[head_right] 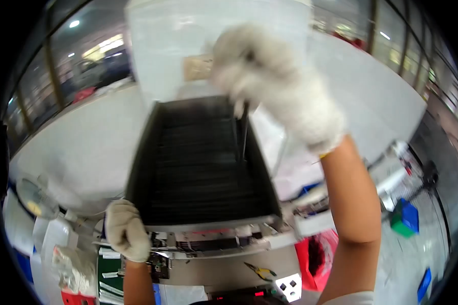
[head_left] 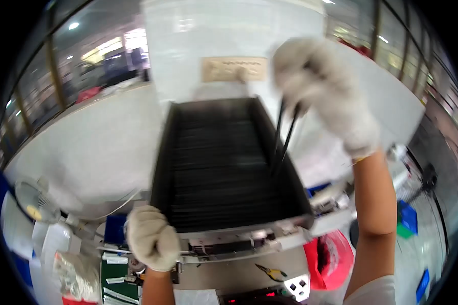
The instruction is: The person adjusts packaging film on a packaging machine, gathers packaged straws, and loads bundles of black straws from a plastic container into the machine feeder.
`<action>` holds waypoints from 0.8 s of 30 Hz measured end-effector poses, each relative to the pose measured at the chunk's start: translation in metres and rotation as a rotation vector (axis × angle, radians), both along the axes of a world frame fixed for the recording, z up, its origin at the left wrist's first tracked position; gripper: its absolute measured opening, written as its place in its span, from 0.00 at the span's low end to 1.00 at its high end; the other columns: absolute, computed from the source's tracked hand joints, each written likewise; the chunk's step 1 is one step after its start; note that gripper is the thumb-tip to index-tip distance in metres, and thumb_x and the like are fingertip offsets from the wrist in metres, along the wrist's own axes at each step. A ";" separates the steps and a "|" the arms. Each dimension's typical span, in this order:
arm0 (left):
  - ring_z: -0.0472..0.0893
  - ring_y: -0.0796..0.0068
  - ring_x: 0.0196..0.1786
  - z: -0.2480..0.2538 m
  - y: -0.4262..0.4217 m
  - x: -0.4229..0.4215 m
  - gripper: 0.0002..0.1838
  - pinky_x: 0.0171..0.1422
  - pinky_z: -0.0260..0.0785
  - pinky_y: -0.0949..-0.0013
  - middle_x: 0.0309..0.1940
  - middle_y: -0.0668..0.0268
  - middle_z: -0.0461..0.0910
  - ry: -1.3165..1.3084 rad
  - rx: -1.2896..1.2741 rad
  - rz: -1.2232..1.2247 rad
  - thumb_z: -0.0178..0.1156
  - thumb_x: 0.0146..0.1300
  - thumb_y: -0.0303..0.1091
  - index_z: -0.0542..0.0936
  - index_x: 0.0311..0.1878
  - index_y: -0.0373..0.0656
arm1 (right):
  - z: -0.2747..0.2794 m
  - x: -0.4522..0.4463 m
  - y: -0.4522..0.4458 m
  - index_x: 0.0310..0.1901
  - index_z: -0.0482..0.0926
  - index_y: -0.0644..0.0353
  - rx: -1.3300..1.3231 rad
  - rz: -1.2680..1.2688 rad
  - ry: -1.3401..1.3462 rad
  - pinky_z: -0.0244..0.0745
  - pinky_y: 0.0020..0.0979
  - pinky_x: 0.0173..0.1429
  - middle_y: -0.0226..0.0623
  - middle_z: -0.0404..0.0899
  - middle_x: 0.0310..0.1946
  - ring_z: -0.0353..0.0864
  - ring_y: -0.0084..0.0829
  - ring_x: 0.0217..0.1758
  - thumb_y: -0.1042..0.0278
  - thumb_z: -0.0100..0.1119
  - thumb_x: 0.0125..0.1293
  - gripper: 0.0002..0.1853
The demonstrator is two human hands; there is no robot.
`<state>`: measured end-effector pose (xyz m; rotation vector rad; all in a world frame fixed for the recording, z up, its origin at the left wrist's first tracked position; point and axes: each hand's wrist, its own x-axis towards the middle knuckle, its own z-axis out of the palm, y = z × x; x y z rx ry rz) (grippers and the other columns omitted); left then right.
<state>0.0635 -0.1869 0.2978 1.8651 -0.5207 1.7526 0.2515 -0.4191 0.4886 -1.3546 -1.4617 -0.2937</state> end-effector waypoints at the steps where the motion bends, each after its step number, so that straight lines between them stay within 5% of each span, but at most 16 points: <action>1: 0.74 0.63 0.30 -0.004 0.000 -0.001 0.11 0.41 0.73 0.57 0.29 0.64 0.75 0.020 -0.001 0.034 0.55 0.47 0.16 0.71 0.32 0.42 | 0.014 -0.027 -0.040 0.51 0.75 0.61 0.038 -0.299 0.054 0.75 0.20 0.27 0.35 0.79 0.34 0.80 0.22 0.27 0.74 0.57 0.67 0.12; 5: 0.74 0.61 0.37 -0.018 0.002 -0.007 0.09 0.47 0.71 0.54 0.33 0.59 0.75 0.122 -0.132 0.032 0.47 0.58 0.13 0.69 0.34 0.40 | -0.004 -0.087 -0.177 0.53 0.73 0.71 0.391 -0.662 -0.074 0.77 0.24 0.26 0.43 0.79 0.33 0.81 0.26 0.27 0.76 0.53 0.67 0.14; 8: 0.75 0.58 0.41 -0.019 -0.005 -0.007 0.08 0.51 0.70 0.56 0.38 0.55 0.76 0.133 -0.193 0.042 0.45 0.64 0.13 0.69 0.37 0.37 | -0.063 -0.130 -0.235 0.48 0.74 0.60 0.481 -0.894 0.093 0.76 0.21 0.27 0.38 0.79 0.31 0.81 0.24 0.29 0.78 0.58 0.66 0.10; 10: 0.77 0.65 0.49 -0.030 0.002 -0.006 0.06 0.54 0.66 0.68 0.40 0.58 0.80 0.116 -0.296 -0.020 0.51 0.69 0.22 0.74 0.35 0.33 | -0.112 -0.130 -0.278 0.48 0.73 0.60 0.268 -0.880 0.138 0.77 0.24 0.28 0.35 0.77 0.31 0.78 0.24 0.31 0.81 0.59 0.64 0.12; 12: 0.75 0.65 0.42 -0.026 0.000 -0.008 0.05 0.51 0.69 0.63 0.38 0.58 0.79 0.167 -0.373 0.092 0.50 0.68 0.21 0.73 0.35 0.35 | -0.180 -0.125 -0.298 0.47 0.73 0.60 0.146 -1.049 0.129 0.78 0.27 0.32 0.35 0.74 0.31 0.74 0.22 0.32 0.81 0.59 0.63 0.12; 15: 0.74 0.73 0.40 -0.003 -0.010 -0.028 0.06 0.47 0.67 0.70 0.38 0.61 0.80 0.458 -0.551 0.328 0.54 0.68 0.27 0.77 0.37 0.36 | -0.303 -0.119 -0.338 0.56 0.73 0.59 -0.366 -1.344 0.150 0.79 0.36 0.46 0.44 0.78 0.44 0.81 0.36 0.42 0.74 0.64 0.59 0.22; 16: 0.73 0.77 0.36 0.016 -0.027 -0.028 0.07 0.43 0.65 0.73 0.39 0.64 0.80 0.415 -0.426 0.333 0.58 0.67 0.29 0.79 0.42 0.36 | -0.335 -0.125 -0.333 0.59 0.73 0.59 -0.504 -1.420 0.115 0.78 0.38 0.51 0.47 0.78 0.49 0.83 0.43 0.47 0.71 0.66 0.58 0.26; 17: 0.76 0.74 0.38 0.030 -0.022 -0.033 0.07 0.47 0.68 0.71 0.41 0.63 0.81 0.511 -0.310 0.297 0.60 0.65 0.27 0.80 0.43 0.35 | -0.342 -0.144 -0.326 0.68 0.67 0.61 -0.656 -1.397 0.434 0.73 0.36 0.63 0.46 0.72 0.64 0.74 0.44 0.65 0.70 0.66 0.59 0.34; 19: 0.80 0.72 0.47 0.083 -0.052 -0.020 0.14 0.59 0.70 0.68 0.42 0.58 0.83 0.716 -0.071 0.369 0.66 0.59 0.24 0.80 0.49 0.34 | -0.412 -0.158 -0.338 0.68 0.67 0.62 -0.449 -1.366 0.445 0.77 0.34 0.58 0.47 0.71 0.64 0.75 0.42 0.64 0.73 0.63 0.59 0.33; 20: 0.81 0.67 0.50 0.109 -0.062 -0.007 0.19 0.60 0.71 0.67 0.46 0.54 0.82 0.959 -0.029 0.317 0.68 0.57 0.29 0.80 0.52 0.34 | -0.429 -0.172 -0.334 0.68 0.66 0.64 -0.347 -1.352 0.684 0.78 0.33 0.54 0.46 0.71 0.64 0.77 0.41 0.62 0.74 0.62 0.58 0.34; 21: 0.77 0.61 0.60 0.119 -0.052 0.013 0.27 0.66 0.67 0.63 0.56 0.52 0.78 1.045 0.275 0.291 0.70 0.57 0.35 0.75 0.58 0.34 | -0.452 -0.180 -0.338 0.68 0.65 0.65 -0.303 -1.251 0.777 0.79 0.32 0.51 0.46 0.71 0.63 0.79 0.42 0.58 0.76 0.62 0.57 0.35; 22: 0.66 0.53 0.70 0.114 -0.036 0.043 0.45 0.74 0.59 0.60 0.66 0.47 0.67 1.093 0.649 0.289 0.73 0.53 0.47 0.64 0.68 0.33 | -0.472 -0.183 -0.341 0.63 0.73 0.61 -0.334 -1.256 0.582 0.79 0.36 0.51 0.48 0.78 0.55 0.82 0.45 0.51 0.70 0.63 0.59 0.27; 24: 0.55 0.48 0.76 0.079 -0.029 0.083 0.59 0.79 0.49 0.57 0.72 0.41 0.56 1.416 0.853 0.427 0.74 0.45 0.59 0.56 0.71 0.29 | -0.466 -0.187 -0.329 0.70 0.66 0.61 -0.583 -1.115 0.744 0.70 0.31 0.63 0.43 0.73 0.63 0.74 0.34 0.58 0.64 0.63 0.67 0.31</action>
